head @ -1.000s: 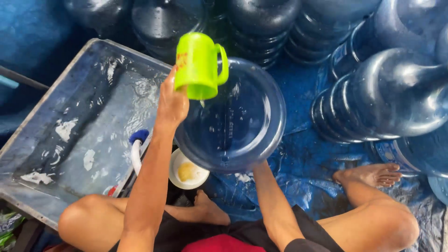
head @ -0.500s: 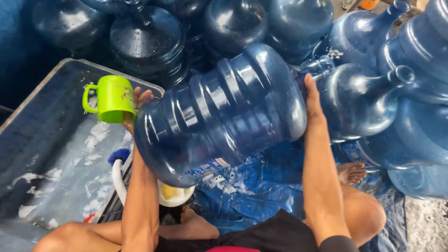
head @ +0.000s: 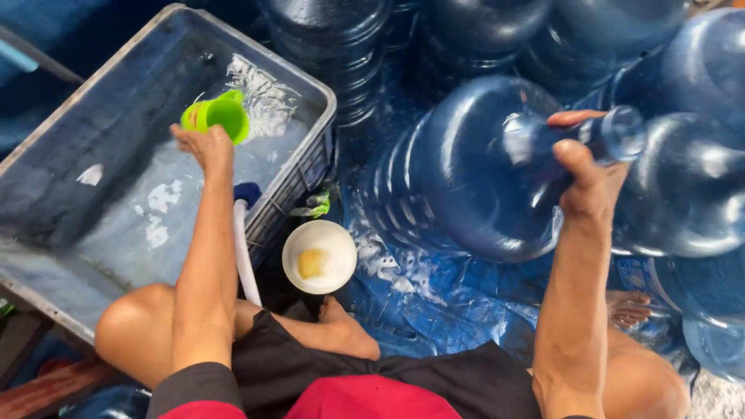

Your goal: Cleaning and rinsing large plastic water jugs using a sponge, soapy water, and a hose.

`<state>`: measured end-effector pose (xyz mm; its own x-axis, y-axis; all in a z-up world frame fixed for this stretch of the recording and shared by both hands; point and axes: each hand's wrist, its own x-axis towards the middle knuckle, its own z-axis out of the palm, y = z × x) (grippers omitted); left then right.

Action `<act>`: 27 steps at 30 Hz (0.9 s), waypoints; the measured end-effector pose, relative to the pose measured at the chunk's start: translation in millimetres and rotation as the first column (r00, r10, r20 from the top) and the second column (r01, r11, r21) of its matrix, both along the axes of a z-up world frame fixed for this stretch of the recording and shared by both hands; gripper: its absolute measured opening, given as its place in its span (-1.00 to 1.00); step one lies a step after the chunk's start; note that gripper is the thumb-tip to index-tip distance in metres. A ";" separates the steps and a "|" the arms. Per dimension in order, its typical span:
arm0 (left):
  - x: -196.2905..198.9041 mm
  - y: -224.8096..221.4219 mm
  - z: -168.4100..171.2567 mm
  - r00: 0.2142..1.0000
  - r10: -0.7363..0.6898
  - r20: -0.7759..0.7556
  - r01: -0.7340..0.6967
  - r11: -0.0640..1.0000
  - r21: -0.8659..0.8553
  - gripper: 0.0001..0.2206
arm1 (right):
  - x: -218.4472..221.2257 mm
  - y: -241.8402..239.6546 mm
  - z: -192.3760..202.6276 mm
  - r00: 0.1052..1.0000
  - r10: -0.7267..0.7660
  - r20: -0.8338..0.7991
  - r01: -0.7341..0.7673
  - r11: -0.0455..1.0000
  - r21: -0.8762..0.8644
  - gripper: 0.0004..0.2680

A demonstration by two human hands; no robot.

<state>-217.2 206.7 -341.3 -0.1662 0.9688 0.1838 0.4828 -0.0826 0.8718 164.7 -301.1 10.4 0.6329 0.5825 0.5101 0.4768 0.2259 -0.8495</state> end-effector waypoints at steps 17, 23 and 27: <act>-57.6 -35.3 52.3 0.717 0.232 0.657 0.344 0.702 -0.624 -0.38 | -69.0 92.6 -38.3 0.996 0.059 0.069 -0.042 0.974 -0.222 -0.67; 45.3 -100.3 237.6 0.611 -0.211 0.763 0.697 0.601 -0.392 -0.36 | -89.3 116.1 -20.3 0.989 0.074 0.127 -0.038 0.963 -0.265 -0.52; 95.9 -148.8 311.2 0.432 -0.483 0.762 0.843 0.516 -0.151 -0.22 | -98.3 127.2 -12.9 0.958 0.180 0.222 -0.118 0.957 -0.267 -0.55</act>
<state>-121.3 57.9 -30.1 0.6859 0.7106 -0.1569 -0.1409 0.3412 0.9294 66.4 -174.0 -2.4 0.4049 0.7881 0.4637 0.6516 0.1071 -0.7510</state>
